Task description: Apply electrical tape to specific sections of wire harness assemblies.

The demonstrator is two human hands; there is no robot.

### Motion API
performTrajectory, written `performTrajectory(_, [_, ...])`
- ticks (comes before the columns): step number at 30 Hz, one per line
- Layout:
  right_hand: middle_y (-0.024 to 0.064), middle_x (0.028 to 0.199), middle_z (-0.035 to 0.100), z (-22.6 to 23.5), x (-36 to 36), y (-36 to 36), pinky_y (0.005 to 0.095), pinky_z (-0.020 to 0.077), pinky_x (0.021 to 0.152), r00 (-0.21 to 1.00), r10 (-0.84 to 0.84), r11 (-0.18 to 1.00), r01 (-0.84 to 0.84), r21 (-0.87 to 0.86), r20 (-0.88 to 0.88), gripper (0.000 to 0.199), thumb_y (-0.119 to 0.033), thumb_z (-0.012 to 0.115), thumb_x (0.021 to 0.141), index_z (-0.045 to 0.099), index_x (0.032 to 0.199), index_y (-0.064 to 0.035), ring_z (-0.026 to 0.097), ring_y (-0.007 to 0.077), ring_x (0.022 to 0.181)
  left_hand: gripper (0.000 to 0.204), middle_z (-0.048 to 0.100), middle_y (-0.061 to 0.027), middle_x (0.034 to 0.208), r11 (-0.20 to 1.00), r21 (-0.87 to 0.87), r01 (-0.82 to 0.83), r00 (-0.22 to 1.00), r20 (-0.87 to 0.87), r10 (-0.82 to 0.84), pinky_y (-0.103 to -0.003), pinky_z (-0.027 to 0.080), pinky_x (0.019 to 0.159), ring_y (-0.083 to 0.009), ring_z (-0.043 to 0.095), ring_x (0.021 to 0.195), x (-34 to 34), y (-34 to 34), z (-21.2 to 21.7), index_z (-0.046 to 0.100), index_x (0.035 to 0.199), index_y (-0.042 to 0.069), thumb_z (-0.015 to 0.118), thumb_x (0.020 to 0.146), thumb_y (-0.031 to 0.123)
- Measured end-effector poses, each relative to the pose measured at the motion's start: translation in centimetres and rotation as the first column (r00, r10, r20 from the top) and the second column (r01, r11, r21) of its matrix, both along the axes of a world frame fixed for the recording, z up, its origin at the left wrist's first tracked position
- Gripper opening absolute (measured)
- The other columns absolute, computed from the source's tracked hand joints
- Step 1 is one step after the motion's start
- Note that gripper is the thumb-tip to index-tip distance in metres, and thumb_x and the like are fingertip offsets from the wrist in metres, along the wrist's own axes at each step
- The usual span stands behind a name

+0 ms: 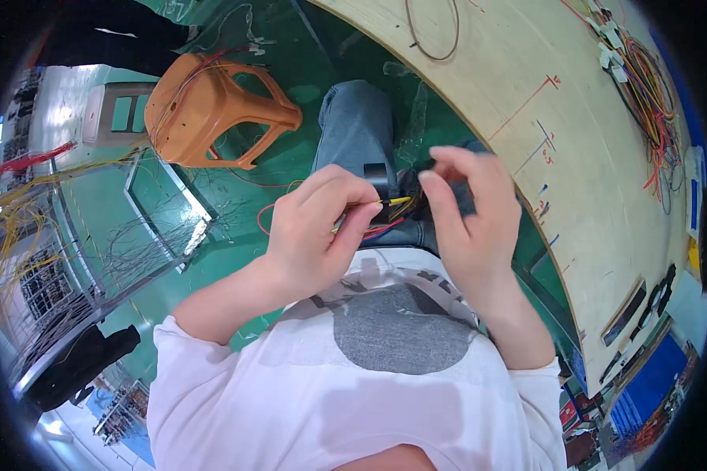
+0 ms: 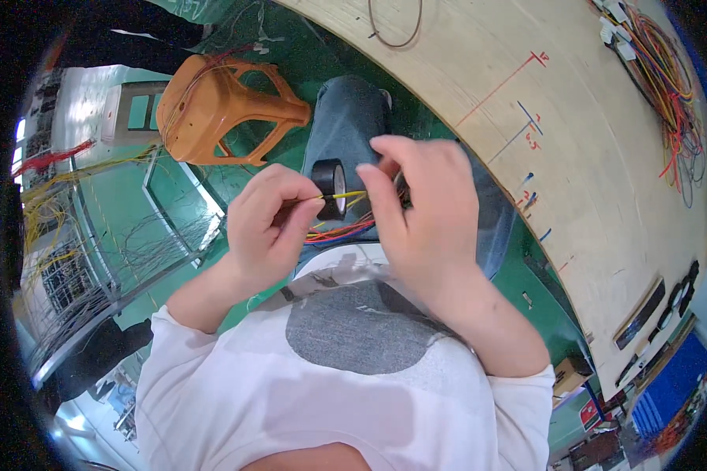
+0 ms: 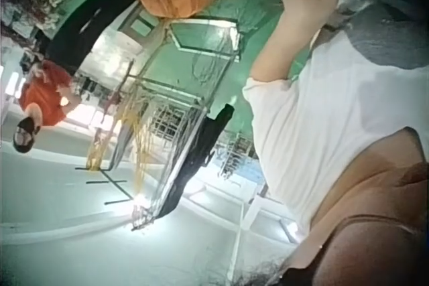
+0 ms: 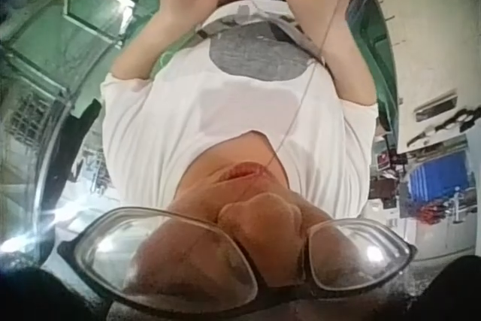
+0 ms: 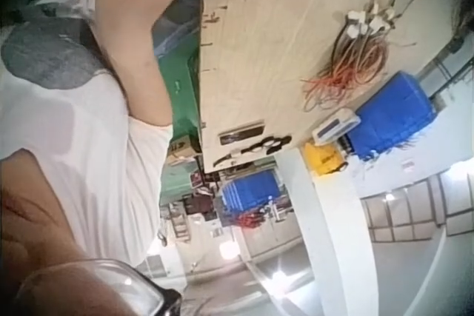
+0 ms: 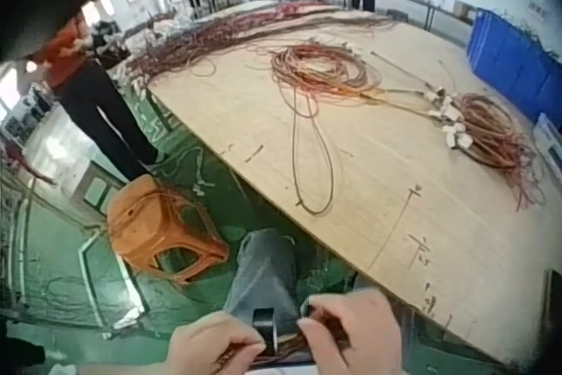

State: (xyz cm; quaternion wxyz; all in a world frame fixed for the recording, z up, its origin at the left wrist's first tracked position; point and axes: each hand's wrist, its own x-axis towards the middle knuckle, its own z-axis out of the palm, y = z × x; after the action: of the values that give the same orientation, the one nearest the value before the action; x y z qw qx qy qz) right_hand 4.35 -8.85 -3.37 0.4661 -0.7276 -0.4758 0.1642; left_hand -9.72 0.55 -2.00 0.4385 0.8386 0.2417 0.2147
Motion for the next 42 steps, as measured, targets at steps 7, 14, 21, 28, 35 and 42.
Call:
performTrajectory(7, [0.0064, 0.068, 0.056, 1.1, 0.2, 4.6, 0.0218, 0.0423, 0.052, 0.438, -0.136, 0.955, -0.179, -0.235, -0.889, 0.029, -0.011, 0.065, 0.069, 0.051, 0.09, 0.0028, 0.054, 0.0101, 0.06, 0.019, 0.052, -0.0093, 0.065, 0.894, 0.437, 0.1, 0.974, 0.138, -0.177, -0.028, 0.04, 0.043, -0.0213, 0.051, 0.053, 0.2, -0.5, -1.5, 0.054, 0.076, -0.001, 0.061, 0.059, -0.006])
performTrajectory(14, [0.0064, 0.072, 0.057, 1.9, 0.3, 4.3, 0.0204, 0.0425, 0.055, 0.216, -0.074, 0.992, -0.08, -0.093, -0.974, 0.037, -0.008, 0.064, 0.071, 0.044, 0.099, 0.0035, 0.054, 0.0092, 0.062, 0.024, 0.052, -0.0089, 0.064, 0.882, 0.471, 0.024, 0.96, 0.234, -0.152, -0.025, 0.04, 0.042, -0.0183, 0.051, 0.051, 0.0, -0.8, -2.2, 0.052, 0.082, -0.001, 0.062, 0.061, -0.007])
performTrajectory(21, [0.0068, 0.075, 0.057, 3.5, 0.6, 3.7, 0.0198, 0.0437, 0.057, 0.259, 0.083, 0.996, -0.048, 0.073, -0.962, 0.036, -0.005, 0.061, 0.073, 0.042, 0.102, 0.0033, 0.055, 0.009, 0.066, 0.036, 0.05, -0.0041, 0.066, 0.689, -0.7, -0.188, 0.945, 0.063, 0.322, -0.019, 0.036, 0.046, -0.0054, 0.046, 0.055, 0.1, -2.5, 0.3, 0.027, 0.102, 0.002, 0.052, 0.077, -0.003])
performTrajectory(28, [0.0064, 0.077, 0.056, 5.5, 1.3, -0.1, 0.022, 0.0449, 0.057, 0.291, 0.075, 0.979, -0.205, 0.015, -0.954, 0.028, -0.008, 0.054, 0.078, 0.041, 0.101, 0.0027, 0.053, 0.0085, 0.065, 0.02, 0.05, -0.002, 0.076, -0.35, -0.936, 0.039, 0.999, 0.039, 0.006, -0.019, 0.031, 0.052, -0.0064, 0.039, 0.058, 0.3, -0.9, 0.8, 0.05, 0.099, 0.006, 0.05, 0.08, 0.008])
performTrajectory(35, [0.0019, 0.065, 0.053, 2.2, -0.8, -3.1, 0.0186, 0.0382, 0.057, 0.822, 0.004, 0.969, -0.142, -0.2, -0.569, 0.035, -0.011, 0.066, 0.069, 0.045, 0.095, -0.001, 0.048, 0.0054, 0.06, 0.014, 0.05, 0.0011, 0.071, -0.021, -0.991, -0.129, 0.991, -0.13, 0.03, -0.019, 0.033, 0.052, -0.0049, 0.041, 0.06, 1.4, -1.3, 0.2, 0.059, 0.086, 0.004, 0.06, 0.076, 0.013])
performTrajectory(42, [0.0087, 0.058, 0.053, 0.7, -1.4, -2.5, 0.0254, 0.0405, 0.051, 0.842, 0.036, 0.961, -0.178, -0.214, -0.538, 0.014, -0.009, 0.059, 0.071, 0.058, 0.082, -0.0002, 0.051, 0.016, 0.05, 0.008, 0.053, -0.0052, 0.081, 0.705, -0.71, -0.005, 1.0, 0.001, 0.009, -0.021, 0.04, 0.059, -0.0094, 0.05, 0.069, 0.5, -1.3, -0.6, 0.058, 0.077, -0.001, 0.058, 0.075, 0.006])
